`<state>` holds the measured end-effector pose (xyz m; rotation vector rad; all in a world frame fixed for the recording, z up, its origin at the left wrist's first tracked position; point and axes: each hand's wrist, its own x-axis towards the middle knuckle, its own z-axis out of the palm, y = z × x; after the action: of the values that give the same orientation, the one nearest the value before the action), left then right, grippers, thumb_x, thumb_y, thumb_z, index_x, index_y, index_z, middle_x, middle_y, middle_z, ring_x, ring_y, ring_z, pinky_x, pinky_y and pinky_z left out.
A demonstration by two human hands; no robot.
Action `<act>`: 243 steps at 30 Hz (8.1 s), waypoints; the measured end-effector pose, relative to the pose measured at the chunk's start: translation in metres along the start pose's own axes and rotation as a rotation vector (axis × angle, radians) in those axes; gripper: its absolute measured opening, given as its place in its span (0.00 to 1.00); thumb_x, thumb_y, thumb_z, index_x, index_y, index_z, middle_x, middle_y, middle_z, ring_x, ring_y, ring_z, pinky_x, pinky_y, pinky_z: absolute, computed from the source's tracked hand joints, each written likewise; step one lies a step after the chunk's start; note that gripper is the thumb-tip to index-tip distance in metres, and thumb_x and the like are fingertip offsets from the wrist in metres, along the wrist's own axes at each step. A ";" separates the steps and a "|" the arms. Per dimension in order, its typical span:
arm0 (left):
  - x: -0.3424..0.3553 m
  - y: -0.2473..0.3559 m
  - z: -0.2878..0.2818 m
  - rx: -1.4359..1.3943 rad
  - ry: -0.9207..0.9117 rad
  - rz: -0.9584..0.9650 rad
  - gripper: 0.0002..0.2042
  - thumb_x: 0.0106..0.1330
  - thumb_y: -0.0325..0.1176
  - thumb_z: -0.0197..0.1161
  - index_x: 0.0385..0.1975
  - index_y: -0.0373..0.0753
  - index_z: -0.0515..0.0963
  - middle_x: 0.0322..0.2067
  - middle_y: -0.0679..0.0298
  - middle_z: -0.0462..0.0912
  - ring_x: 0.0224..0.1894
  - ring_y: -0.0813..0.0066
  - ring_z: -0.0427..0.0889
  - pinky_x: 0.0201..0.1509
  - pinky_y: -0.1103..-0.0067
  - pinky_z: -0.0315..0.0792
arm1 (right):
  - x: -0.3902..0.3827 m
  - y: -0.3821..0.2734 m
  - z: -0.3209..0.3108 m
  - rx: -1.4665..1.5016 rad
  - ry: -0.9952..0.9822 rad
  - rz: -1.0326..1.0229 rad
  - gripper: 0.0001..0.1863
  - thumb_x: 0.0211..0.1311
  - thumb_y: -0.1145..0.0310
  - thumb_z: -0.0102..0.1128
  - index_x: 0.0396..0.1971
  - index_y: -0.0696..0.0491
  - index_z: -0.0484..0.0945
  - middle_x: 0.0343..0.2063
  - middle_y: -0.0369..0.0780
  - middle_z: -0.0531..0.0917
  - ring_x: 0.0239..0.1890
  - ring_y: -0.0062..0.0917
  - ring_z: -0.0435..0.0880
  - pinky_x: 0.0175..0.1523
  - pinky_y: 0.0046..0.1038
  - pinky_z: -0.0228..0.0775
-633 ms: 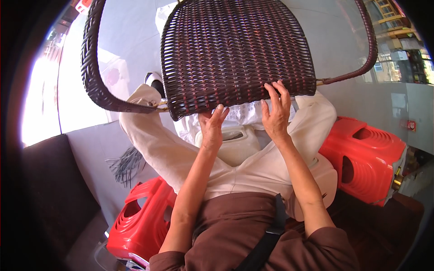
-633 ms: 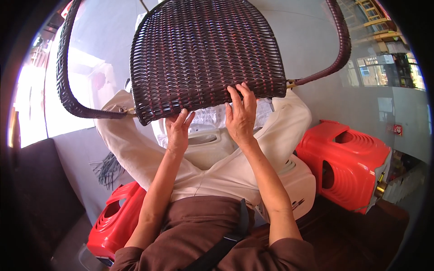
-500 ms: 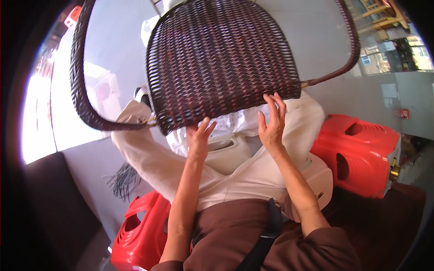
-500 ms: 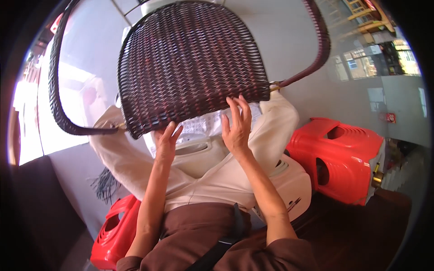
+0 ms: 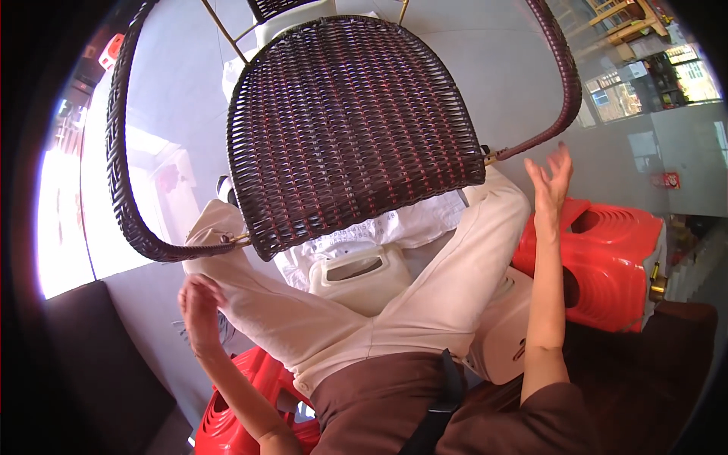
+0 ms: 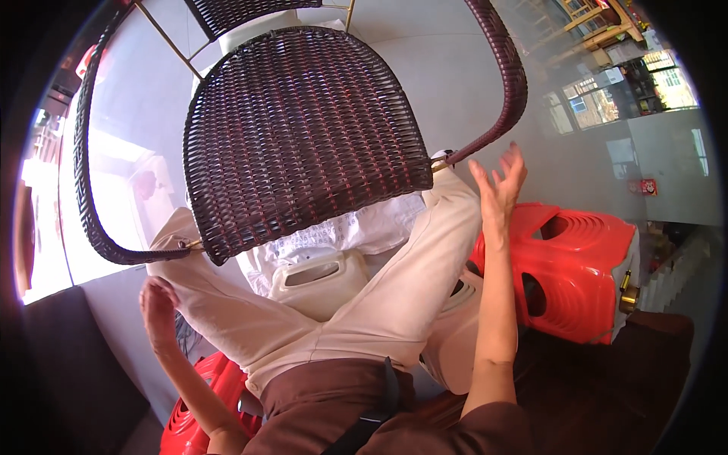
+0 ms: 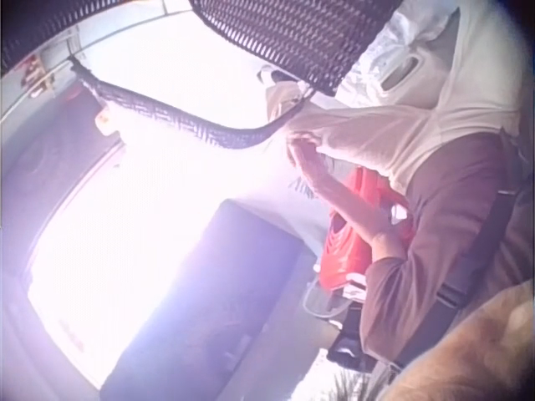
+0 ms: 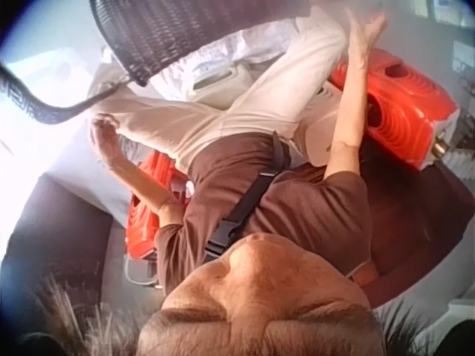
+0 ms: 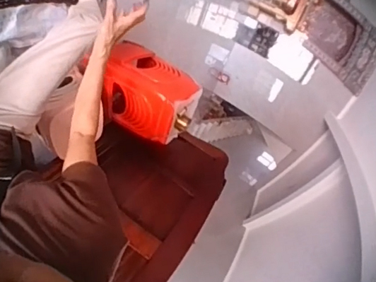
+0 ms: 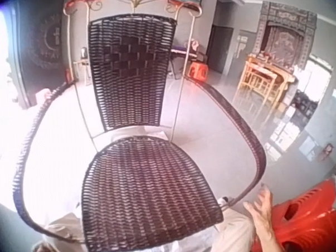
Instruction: The person weaves dark brown synthetic rattan through the seat and frame of a chair by hand, pulling the strands through existing gaps and using a small yellow-handled tool to tuck and secure the ends.
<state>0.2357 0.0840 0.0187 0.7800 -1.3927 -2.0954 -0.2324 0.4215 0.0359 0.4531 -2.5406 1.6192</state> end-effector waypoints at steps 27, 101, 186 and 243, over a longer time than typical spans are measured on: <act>0.059 -0.046 0.044 0.345 0.397 0.407 0.28 0.63 0.59 0.49 0.33 0.32 0.67 0.29 0.57 0.75 0.34 0.71 0.76 0.44 0.78 0.70 | -0.124 -0.028 0.124 -0.511 -0.480 -0.703 0.28 0.52 0.60 0.59 0.54 0.53 0.69 0.54 0.40 0.68 0.58 0.36 0.63 0.60 0.48 0.52; 0.065 -0.029 0.051 0.363 0.352 0.415 0.11 0.58 0.33 0.56 0.29 0.30 0.72 0.26 0.57 0.77 0.30 0.71 0.77 0.38 0.78 0.72 | 0.016 -0.041 0.018 -0.066 0.105 -0.245 0.40 0.45 0.64 0.70 0.57 0.57 0.58 0.52 0.45 0.65 0.55 0.33 0.66 0.56 0.36 0.60; 0.092 0.087 0.081 0.332 0.695 0.330 0.14 0.52 0.36 0.69 0.17 0.35 0.72 0.09 0.67 0.70 0.10 0.82 0.69 0.15 0.85 0.61 | -0.090 -0.184 0.196 0.093 -0.984 -0.930 0.04 0.39 0.78 0.64 0.20 0.56 0.80 0.21 0.37 0.79 0.23 0.26 0.76 0.29 0.25 0.70; 0.102 0.111 0.074 0.330 0.508 0.325 0.20 0.55 0.47 0.65 0.15 0.36 0.72 0.12 0.63 0.74 0.14 0.77 0.74 0.21 0.82 0.70 | -0.103 -0.123 0.119 -0.530 -0.249 -1.088 0.27 0.39 0.61 0.67 0.46 0.47 0.76 0.39 0.38 0.75 0.45 0.34 0.76 0.52 0.38 0.65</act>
<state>0.1217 0.0240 0.1263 1.0450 -1.4641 -1.3187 -0.0885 0.2868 0.0678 1.6242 -2.0171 0.5022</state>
